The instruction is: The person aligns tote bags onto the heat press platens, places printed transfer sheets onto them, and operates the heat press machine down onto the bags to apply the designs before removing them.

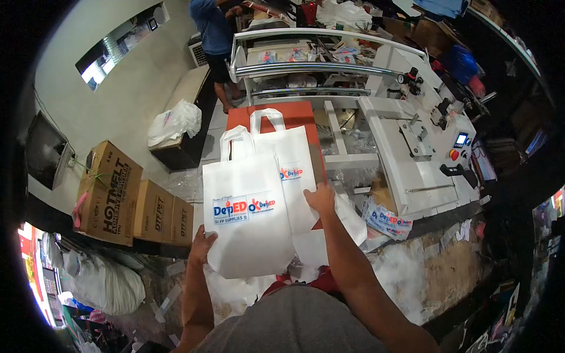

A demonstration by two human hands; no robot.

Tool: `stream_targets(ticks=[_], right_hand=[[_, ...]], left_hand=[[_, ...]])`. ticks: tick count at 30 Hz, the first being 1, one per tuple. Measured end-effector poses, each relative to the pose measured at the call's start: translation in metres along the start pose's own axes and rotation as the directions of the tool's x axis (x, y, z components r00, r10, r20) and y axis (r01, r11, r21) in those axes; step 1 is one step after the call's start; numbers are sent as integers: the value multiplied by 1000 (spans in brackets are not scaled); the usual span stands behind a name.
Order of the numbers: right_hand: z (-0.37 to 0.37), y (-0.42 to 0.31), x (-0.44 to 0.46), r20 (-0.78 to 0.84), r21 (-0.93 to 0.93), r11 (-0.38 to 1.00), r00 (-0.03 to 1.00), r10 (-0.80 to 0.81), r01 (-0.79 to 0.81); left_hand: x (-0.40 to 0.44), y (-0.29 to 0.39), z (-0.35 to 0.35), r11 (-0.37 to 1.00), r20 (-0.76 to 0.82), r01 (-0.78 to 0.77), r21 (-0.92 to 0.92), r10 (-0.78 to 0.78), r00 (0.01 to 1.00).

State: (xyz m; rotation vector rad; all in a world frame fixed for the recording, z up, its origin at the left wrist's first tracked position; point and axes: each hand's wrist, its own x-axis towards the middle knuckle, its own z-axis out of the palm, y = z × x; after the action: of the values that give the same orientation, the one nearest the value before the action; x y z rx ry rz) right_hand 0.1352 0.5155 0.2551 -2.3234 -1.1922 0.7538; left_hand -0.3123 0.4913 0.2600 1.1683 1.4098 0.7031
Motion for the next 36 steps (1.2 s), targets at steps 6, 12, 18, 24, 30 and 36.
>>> stream_targets(ticks=[6,12,18,24,30,36], right_hand=[[8,-1,-20,-251,165,983,967,-36,80],[-41,-22,-18,-93,299,938,984,-152,173],[-186,-169,-89,-138,523,729,887,-440,443],[-177,-289,-86,-152,244,654,695,-703,716],[-222,-335,-125,-390,431,407,573,-721,805],[-179,-192,-170,-396,518,497,710,-583,696]], left_hand=[[7,-24,1,989,-1,-117,-89,117,993],[25,-44,3,993,-62,-114,-29,112,992],[16,5,29,987,6,-158,-6,158,987],[48,-23,44,976,19,-214,45,213,977],[32,-6,42,983,45,-179,-32,180,983],[34,-28,35,875,153,-59,-481,150,977]])
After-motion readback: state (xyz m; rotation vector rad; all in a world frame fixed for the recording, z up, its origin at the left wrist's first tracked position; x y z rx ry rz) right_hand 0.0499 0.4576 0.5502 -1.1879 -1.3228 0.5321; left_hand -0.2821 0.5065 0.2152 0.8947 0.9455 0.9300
